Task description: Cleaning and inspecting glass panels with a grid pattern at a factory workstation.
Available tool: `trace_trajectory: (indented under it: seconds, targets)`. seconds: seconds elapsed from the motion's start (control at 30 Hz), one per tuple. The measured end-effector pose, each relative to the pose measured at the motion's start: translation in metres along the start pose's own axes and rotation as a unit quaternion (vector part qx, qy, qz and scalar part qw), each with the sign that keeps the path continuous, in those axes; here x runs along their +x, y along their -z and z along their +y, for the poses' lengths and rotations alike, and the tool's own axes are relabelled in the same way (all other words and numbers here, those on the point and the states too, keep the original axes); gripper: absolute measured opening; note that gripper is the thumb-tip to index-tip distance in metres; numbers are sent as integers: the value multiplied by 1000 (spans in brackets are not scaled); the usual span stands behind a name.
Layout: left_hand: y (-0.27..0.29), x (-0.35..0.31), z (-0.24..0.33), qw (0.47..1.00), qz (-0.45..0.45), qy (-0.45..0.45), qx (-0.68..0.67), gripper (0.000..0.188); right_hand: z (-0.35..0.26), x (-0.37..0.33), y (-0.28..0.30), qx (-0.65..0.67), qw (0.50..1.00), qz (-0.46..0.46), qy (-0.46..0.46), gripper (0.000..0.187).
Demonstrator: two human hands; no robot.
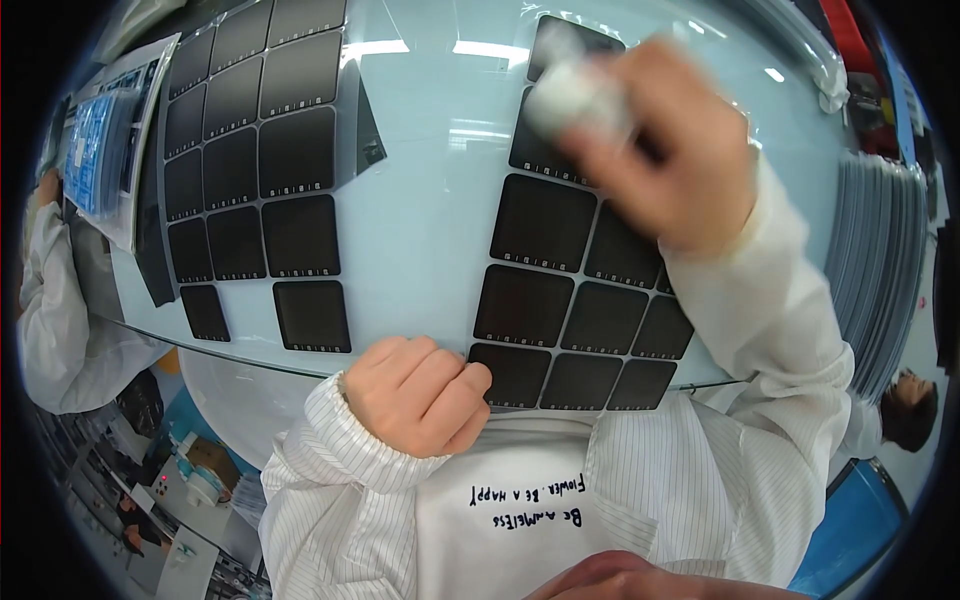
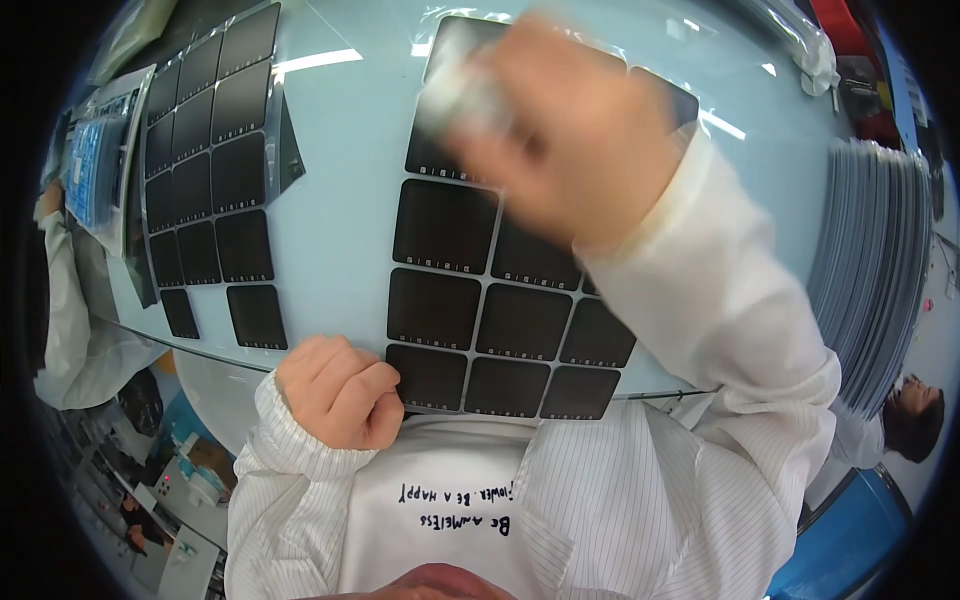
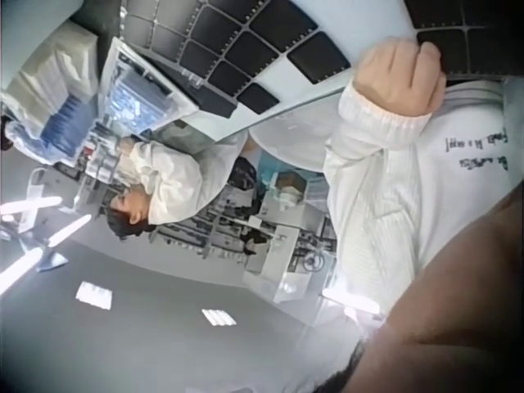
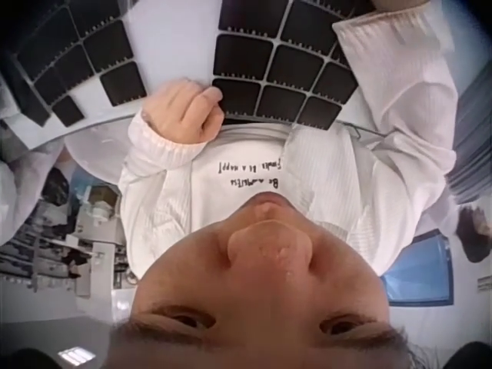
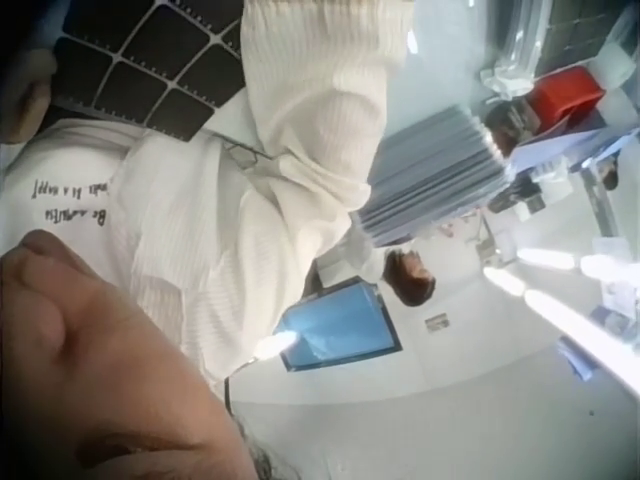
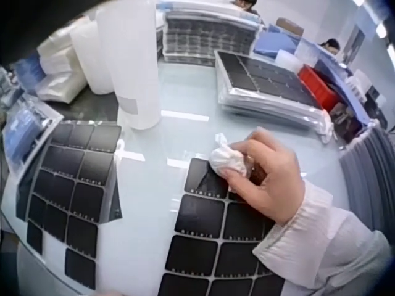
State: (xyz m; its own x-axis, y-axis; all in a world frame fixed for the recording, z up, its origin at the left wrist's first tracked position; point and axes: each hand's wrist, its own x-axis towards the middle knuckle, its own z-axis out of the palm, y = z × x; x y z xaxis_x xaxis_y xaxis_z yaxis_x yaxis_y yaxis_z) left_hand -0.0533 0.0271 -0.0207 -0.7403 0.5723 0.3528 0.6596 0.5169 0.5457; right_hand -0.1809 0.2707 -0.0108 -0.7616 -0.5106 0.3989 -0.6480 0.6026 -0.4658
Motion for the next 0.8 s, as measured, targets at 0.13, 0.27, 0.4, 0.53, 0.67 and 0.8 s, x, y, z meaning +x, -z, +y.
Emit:
trace_trajectory:
  seconds: [0.13, 0.27, 0.4, 0.53, 0.67, 0.8]
  targets:
    - [3, 2, 2, 1000, -2, 1, 1, 19, -42, -6, -5, 23, 986, -134, 100, 34]
    - [7, 2, 8, 999, -24, 30, -24, 26, 7, 27, 12, -16, 995, -16, -97, 29]
    - [5, 0, 6, 999, -21, 32, -24, 26, -17, 8, -17, -5, 999, -6, 50, 33]
    - [6, -2, 6, 999, -22, 35, -17, 26, -23, 14, -15, 16, 994, -53, 99, 33]
    - [1, 0, 3, 1000, 8, 3, -5, 22, 20, 40, 10, -73, 990, 22, -115, 26]
    - [0, -1, 2, 1000, 24, 5, -5, 21, -24, 15, -13, -5, 998, -39, 44, 29]
